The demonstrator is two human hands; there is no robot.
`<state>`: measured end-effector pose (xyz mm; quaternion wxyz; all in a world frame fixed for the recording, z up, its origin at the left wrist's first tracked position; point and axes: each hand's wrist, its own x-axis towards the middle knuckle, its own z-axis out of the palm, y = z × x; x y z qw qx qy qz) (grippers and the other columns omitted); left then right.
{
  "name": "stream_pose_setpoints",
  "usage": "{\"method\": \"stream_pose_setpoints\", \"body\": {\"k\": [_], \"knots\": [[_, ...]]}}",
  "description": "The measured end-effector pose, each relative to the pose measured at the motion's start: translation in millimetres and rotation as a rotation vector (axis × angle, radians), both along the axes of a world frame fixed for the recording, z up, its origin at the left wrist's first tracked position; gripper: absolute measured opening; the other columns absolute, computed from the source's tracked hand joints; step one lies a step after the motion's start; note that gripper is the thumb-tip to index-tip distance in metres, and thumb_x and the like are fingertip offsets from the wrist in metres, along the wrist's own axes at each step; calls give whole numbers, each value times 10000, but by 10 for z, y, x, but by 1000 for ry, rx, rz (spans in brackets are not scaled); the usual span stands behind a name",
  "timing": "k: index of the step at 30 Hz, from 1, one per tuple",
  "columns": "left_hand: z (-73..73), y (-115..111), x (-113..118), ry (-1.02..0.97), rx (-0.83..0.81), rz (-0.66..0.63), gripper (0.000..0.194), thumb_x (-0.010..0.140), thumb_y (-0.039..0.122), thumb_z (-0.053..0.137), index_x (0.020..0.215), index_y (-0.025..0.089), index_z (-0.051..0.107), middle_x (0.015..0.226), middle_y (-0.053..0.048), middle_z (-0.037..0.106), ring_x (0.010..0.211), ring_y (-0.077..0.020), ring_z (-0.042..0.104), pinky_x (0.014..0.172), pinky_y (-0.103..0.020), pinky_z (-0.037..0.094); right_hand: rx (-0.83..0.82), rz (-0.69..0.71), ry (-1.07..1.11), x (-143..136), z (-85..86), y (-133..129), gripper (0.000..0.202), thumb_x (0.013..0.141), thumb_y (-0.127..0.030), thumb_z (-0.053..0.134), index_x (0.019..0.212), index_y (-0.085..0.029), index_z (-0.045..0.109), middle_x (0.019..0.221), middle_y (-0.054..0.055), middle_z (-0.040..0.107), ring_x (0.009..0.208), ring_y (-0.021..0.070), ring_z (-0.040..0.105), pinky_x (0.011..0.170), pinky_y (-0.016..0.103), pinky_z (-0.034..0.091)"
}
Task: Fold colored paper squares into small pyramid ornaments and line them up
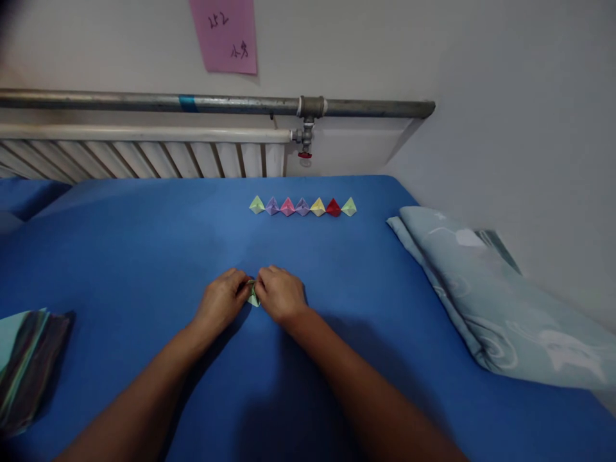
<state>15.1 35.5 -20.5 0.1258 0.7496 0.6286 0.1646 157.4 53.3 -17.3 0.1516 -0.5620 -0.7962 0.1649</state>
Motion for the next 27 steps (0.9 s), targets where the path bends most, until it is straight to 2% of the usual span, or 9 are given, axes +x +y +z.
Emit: {"method": "stream_pose_setpoints", "body": {"k": [13, 16, 18, 20, 22, 25, 27], "knots": [[-7, 13, -30, -34, 0, 12, 166, 854, 169, 507, 733, 182, 619, 744, -26, 601, 685, -149, 554, 640, -258, 403, 19, 19, 63, -7, -14, -6, 130, 854, -189, 522, 739, -197, 581, 749, 7, 586, 687, 134, 489, 607, 255, 298], [-21, 5, -52, -65, 12, 9, 134, 845, 179, 525, 752, 179, 622, 746, -20, 595, 707, -149, 563, 662, -255, 422, 20, 18, 184, 60, -49, -10, 88, 817, -146, 518, 782, -203, 576, 743, -15, 583, 665, 116, 499, 614, 231, 336], [-28, -3, -64, -93, 21, 6, 117, 841, 160, 521, 838, 178, 637, 806, -26, 609, 750, -151, 580, 699, -260, 443, 11, -14, 335, 122, -73, -46, 126, 793, -102, 480, 793, -202, 558, 711, -29, 562, 615, 102, 486, 601, 217, 358], [-33, -9, -72, -162, 39, -9, 222, 830, 111, 505, 998, 186, 630, 955, -41, 623, 843, -148, 598, 772, -265, 458, 7, -29, 412, 173, -87, -117, 122, 799, -110, 458, 787, -199, 540, 690, -31, 543, 573, 97, 470, 576, 214, 368], [-33, -10, -75, -243, 50, -43, 327, 814, 67, 485, 1088, 196, 607, 1064, -50, 612, 920, -146, 597, 828, -270, 457, 12, 30, 442, 193, -91, -203, 39, 790, -167, 522, 795, -199, 543, 720, -23, 550, 595, 102, 488, 596, 221, 385], [-18, -10, -74, -295, 41, -57, 260, 806, 63, 475, 984, 174, 630, 964, -44, 633, 886, -151, 598, 804, -277, 458, 9, 113, 389, 177, -94, -282, 120, 761, -220, 608, 872, -199, 566, 811, -2, 581, 659, 116, 518, 649, 239, 402], [8, -13, -70, -286, 26, -20, 187, 803, 82, 485, 886, 169, 630, 852, -25, 636, 801, -143, 593, 752, -270, 453, 6, 123, 363, 166, -101, -275, 118, 790, -180, 561, 906, -200, 572, 816, 3, 590, 665, 117, 519, 655, 239, 399]]}}
